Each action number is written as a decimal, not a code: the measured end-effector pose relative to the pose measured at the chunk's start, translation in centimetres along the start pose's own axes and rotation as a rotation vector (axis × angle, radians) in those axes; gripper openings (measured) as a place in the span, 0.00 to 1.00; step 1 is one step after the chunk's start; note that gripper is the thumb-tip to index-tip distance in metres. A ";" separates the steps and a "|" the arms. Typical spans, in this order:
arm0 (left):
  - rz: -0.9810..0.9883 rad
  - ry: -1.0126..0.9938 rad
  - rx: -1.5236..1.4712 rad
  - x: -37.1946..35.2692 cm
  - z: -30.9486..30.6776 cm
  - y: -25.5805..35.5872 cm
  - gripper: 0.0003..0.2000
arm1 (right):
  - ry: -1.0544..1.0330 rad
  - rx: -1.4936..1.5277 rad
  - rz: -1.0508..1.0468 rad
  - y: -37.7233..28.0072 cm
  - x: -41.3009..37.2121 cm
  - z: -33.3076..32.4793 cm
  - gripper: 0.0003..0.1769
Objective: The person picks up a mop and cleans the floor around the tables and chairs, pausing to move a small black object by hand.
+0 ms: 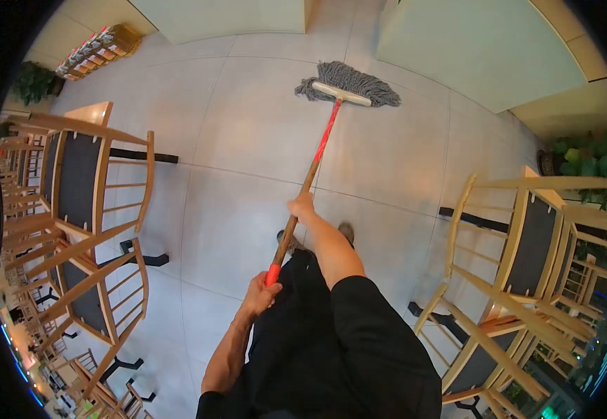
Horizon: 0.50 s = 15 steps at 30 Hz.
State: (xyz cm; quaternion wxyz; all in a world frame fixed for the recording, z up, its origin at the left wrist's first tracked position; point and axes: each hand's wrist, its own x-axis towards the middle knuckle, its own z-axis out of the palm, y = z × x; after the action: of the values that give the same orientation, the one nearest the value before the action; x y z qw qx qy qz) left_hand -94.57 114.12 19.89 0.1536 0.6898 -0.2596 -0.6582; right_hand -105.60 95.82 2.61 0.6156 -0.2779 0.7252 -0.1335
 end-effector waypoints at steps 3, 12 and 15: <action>-0.063 -0.044 0.000 -4.9 -2.1 -4.4 0.18 | 0.097 -0.330 -0.060 5.4 -4.0 3.9 0.29; -0.129 -0.038 0.062 -20.2 -3.3 -21.5 0.19 | -0.115 -0.183 0.042 19.7 -21.5 8.0 0.33; -0.156 -0.011 0.039 -26.0 -3.0 -26.1 0.18 | -0.165 -0.150 0.082 25.3 -27.2 9.6 0.27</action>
State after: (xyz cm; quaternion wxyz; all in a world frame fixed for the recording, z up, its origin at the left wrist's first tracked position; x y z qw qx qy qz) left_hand -87.54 149.60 27.22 0.0868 0.7072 -0.2188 -0.6667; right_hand -100.00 133.16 9.31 0.6555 -0.3034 0.6909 -0.0306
